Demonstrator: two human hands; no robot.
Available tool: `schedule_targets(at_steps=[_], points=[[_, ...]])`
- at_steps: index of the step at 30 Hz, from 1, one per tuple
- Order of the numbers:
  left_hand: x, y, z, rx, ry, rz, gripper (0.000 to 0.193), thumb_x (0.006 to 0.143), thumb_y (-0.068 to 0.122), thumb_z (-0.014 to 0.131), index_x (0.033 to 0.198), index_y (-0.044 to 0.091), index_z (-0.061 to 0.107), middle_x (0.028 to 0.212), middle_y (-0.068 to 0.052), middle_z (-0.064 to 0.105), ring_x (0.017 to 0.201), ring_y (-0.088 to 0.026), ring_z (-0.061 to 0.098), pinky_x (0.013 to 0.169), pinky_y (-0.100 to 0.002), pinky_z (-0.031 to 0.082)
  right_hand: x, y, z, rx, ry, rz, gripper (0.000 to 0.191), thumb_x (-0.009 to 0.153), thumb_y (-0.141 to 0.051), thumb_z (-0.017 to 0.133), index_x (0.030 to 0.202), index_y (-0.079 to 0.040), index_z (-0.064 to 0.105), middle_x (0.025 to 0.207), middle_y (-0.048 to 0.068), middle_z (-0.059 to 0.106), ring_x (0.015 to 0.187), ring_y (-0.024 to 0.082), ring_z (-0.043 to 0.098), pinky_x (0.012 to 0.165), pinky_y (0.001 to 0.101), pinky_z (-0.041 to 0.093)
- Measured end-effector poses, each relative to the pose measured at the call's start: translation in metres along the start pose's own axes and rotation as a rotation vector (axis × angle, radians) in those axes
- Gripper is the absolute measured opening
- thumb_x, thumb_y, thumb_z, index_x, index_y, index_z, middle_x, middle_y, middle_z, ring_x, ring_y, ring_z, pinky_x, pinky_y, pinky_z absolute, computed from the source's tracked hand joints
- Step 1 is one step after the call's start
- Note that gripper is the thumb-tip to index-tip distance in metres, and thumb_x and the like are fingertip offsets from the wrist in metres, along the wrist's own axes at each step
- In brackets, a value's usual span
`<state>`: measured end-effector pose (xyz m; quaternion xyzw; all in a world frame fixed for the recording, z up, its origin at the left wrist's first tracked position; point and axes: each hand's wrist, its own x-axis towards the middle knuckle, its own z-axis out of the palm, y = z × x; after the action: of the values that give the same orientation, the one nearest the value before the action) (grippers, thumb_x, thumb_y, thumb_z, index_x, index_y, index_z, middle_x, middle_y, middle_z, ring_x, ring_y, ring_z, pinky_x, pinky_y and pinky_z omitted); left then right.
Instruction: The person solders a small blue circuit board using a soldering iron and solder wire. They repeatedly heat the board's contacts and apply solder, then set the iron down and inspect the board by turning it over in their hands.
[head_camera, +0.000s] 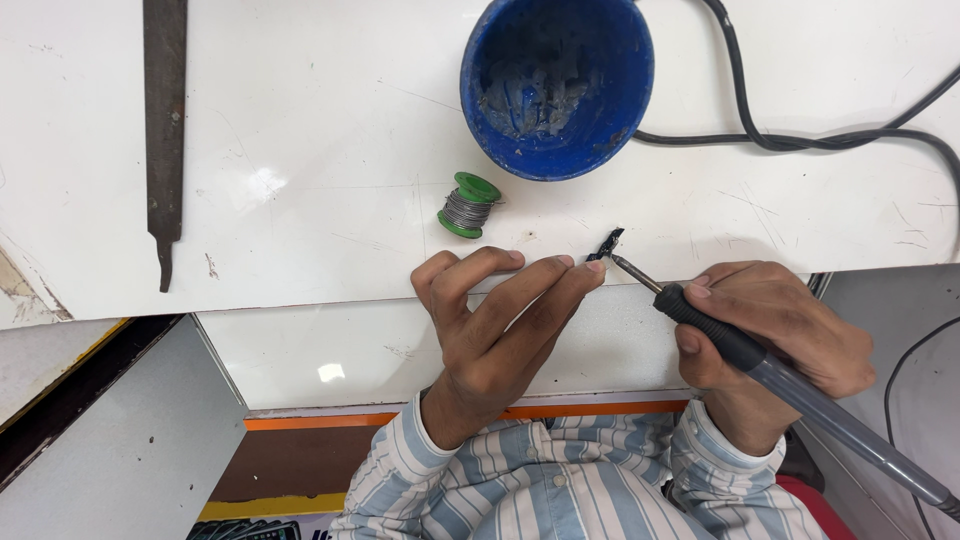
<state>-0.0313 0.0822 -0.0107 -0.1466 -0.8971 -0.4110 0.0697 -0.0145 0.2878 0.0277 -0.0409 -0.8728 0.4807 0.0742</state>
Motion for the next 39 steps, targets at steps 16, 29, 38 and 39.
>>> schedule_targets(at_steps=[16, 29, 38, 39], points=[[0.000, 0.002, 0.000, 0.011, 0.014, -0.003, 0.028, 0.089, 0.027, 0.086, 0.115, 0.026, 0.076, 0.114, 0.015, 0.065, 0.115, -0.013, 0.049, 0.098, -0.036, 0.034, -0.001, -0.009, 0.001, -0.002, 0.013, 0.051, 0.020, 0.097, -0.017, 0.083, 0.095, -0.002, 0.070, 0.083, 0.011, 0.071, 0.077, 0.020, 0.073, 0.078, 0.0310, 0.065], [0.003, 0.008, -0.004, -0.002, 0.023, -0.006, 0.028, 0.088, 0.026, 0.087, 0.114, 0.024, 0.077, 0.114, 0.013, 0.064, 0.114, -0.014, 0.049, 0.097, -0.036, 0.034, 0.000, -0.012, -0.002, 0.026, 0.024, 0.035, 0.018, 0.095, -0.015, 0.083, 0.098, -0.003, 0.070, 0.083, 0.010, 0.071, 0.076, 0.019, 0.073, 0.077, 0.0314, 0.065], [0.003, 0.011, -0.004, -0.006, 0.017, -0.006, 0.028, 0.088, 0.024, 0.086, 0.114, 0.023, 0.076, 0.114, 0.012, 0.064, 0.113, -0.015, 0.049, 0.097, -0.037, 0.035, 0.001, -0.010, -0.002, 0.032, 0.041, 0.024, 0.017, 0.093, -0.012, 0.083, 0.097, -0.002, 0.070, 0.084, 0.012, 0.071, 0.079, 0.020, 0.074, 0.078, 0.0314, 0.065], [0.003, 0.010, -0.004, -0.006, 0.020, -0.007, 0.028, 0.088, 0.024, 0.086, 0.114, 0.023, 0.076, 0.114, 0.012, 0.064, 0.113, -0.015, 0.049, 0.097, -0.037, 0.035, 0.001, -0.010, -0.002, 0.036, 0.038, 0.026, 0.016, 0.093, -0.011, 0.083, 0.097, -0.001, 0.070, 0.084, 0.012, 0.071, 0.079, 0.020, 0.074, 0.079, 0.0314, 0.065]])
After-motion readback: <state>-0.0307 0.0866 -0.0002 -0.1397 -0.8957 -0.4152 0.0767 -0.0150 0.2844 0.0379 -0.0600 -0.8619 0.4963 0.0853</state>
